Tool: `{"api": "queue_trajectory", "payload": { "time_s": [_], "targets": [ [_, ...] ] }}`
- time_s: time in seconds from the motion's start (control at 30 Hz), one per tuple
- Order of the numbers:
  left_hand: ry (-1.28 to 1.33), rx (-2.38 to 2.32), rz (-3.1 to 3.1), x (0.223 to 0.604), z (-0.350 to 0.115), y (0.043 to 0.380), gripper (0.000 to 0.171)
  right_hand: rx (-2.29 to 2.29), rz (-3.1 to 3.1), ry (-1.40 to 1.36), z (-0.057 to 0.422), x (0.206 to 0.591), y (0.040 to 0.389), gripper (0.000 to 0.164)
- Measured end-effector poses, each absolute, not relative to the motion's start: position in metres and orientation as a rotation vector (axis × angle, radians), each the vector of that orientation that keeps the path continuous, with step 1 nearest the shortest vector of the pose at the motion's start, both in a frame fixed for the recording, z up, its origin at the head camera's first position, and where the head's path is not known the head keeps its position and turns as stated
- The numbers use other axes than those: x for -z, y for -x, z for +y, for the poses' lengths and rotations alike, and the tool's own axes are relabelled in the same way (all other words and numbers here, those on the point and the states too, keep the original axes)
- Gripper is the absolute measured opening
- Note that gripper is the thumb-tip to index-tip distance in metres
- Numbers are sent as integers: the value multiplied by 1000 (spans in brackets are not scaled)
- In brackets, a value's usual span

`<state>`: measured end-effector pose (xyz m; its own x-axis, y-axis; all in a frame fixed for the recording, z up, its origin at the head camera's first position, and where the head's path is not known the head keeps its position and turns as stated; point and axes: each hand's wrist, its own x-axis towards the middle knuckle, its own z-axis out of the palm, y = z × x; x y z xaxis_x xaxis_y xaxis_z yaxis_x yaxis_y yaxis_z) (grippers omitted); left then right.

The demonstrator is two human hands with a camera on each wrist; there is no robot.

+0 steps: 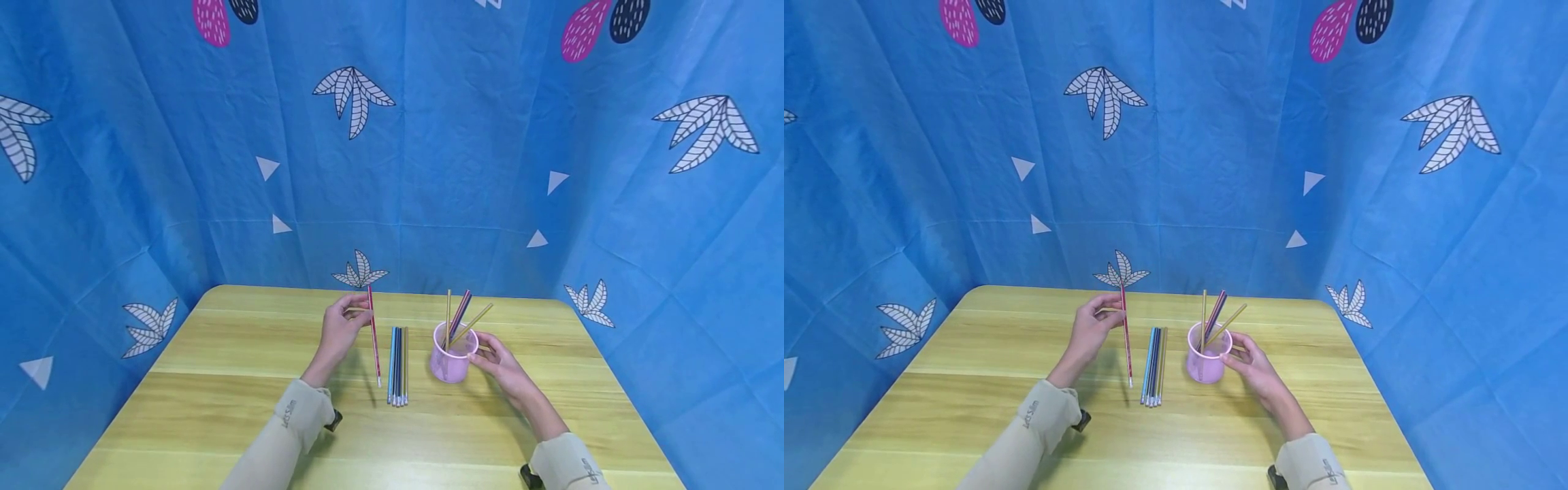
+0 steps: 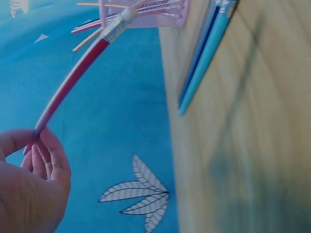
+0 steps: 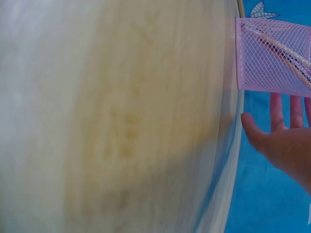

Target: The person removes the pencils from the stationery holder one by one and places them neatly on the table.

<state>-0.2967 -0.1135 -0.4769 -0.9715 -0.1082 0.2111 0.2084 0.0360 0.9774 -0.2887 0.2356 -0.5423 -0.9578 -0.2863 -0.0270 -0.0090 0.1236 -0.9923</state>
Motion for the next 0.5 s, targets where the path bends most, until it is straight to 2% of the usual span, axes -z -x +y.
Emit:
{"api": "queue_trajectory", "payload": {
  "time_s": [0.5],
  "targets": [
    [-78,2194,-2100,513,-109,309,36,1908,2183,285,235,539,287,70]
  ]
}}
